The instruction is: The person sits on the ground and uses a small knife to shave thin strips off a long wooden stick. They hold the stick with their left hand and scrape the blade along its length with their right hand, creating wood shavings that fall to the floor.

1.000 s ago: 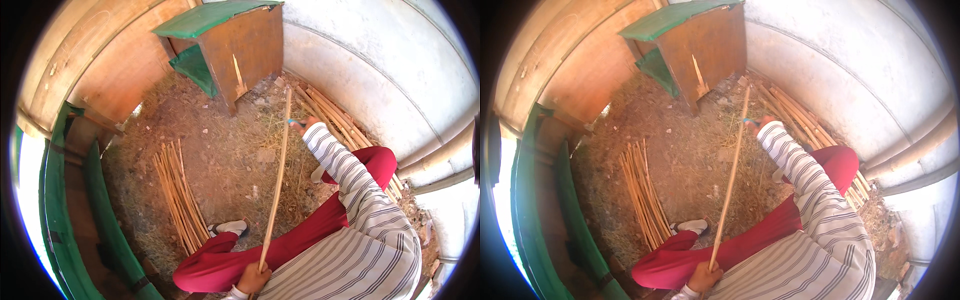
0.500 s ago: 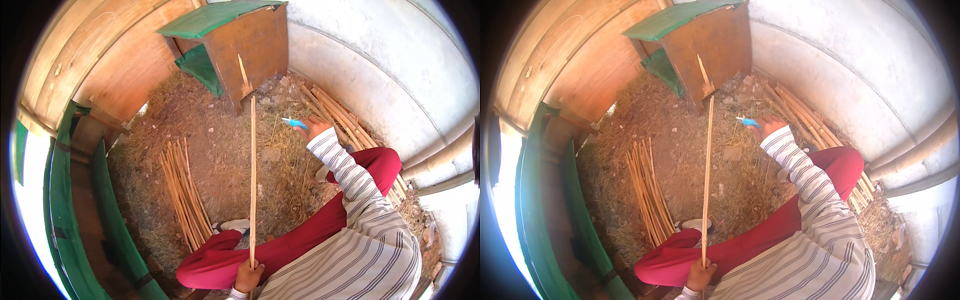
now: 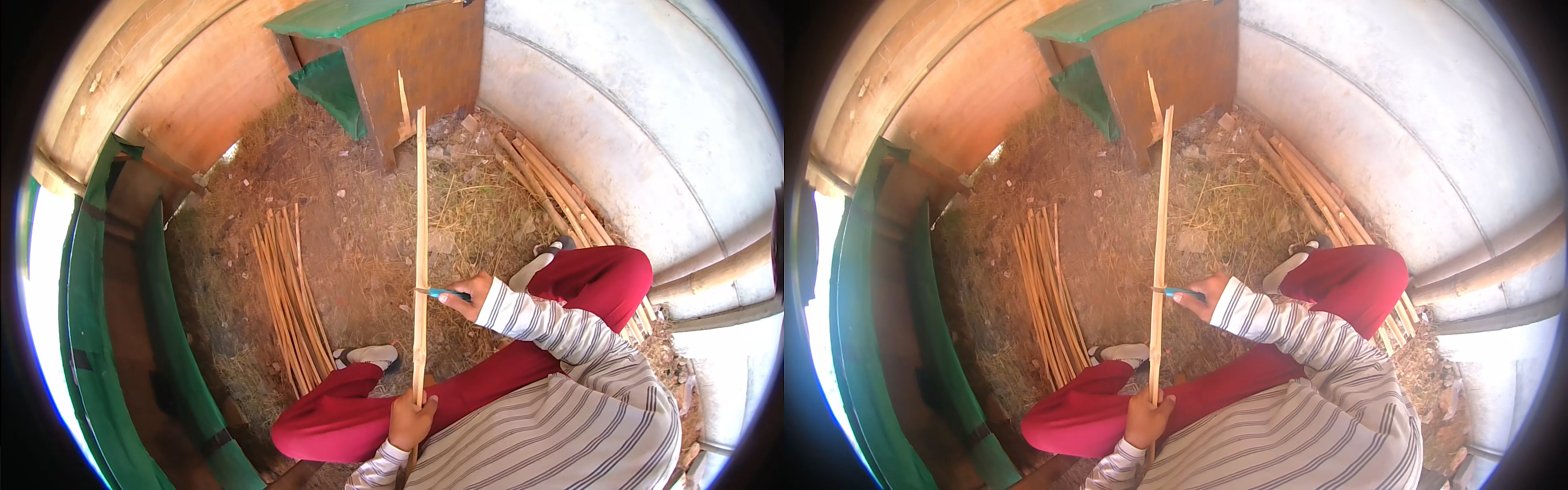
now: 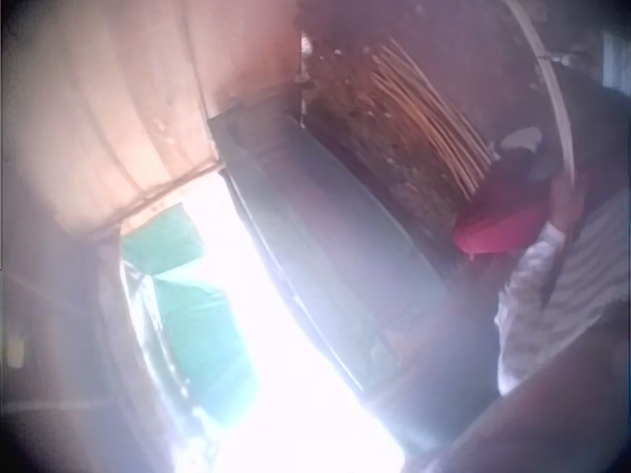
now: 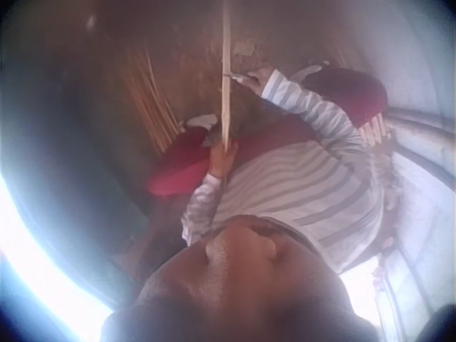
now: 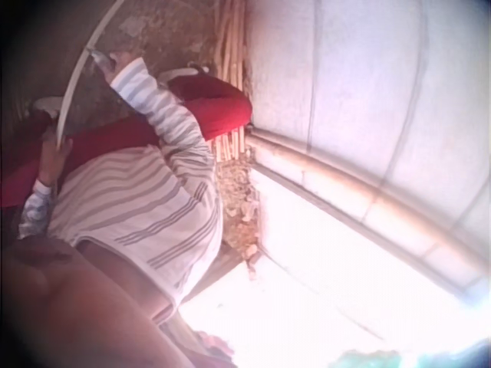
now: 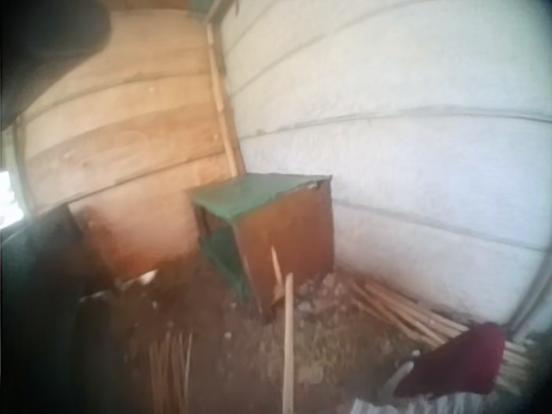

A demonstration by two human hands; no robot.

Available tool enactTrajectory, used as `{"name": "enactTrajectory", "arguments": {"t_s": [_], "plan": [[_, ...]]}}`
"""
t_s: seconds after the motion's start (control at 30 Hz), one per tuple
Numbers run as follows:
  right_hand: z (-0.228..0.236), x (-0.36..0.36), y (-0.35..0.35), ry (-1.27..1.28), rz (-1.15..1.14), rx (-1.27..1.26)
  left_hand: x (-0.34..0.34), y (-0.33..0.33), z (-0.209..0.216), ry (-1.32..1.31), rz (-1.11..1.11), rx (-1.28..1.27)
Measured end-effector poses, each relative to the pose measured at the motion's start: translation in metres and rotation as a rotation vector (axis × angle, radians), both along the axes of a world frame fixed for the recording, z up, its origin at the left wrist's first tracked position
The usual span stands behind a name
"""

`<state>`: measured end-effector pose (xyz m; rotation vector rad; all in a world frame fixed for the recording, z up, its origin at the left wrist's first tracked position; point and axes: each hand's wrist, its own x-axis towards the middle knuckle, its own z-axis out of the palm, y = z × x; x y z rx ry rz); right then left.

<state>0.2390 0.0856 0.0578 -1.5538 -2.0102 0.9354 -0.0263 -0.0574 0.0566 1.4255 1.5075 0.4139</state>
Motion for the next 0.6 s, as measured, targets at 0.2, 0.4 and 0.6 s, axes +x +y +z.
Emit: {"name": "enactTrajectory", "arguments": {"t_s": [0.2, 0.4, 0.6], "plan": [[-0.001, 0.004, -0.005, 0.038, 0.171, 0.014, 0.02, 0.024, 0.01, -0.052, 0.011, -0.022], [-0.006, -0.006, -0.02, 0.117, 0.216, 0.068, 0.024, 0.029, -0.01, -0.264, 0.062, -0.087], [-0.003, -0.005, -0.015, -0.005, 0.18, -0.11, 0.028, 0.035, -0.015, -0.251, -0.055, -0.147]]}}
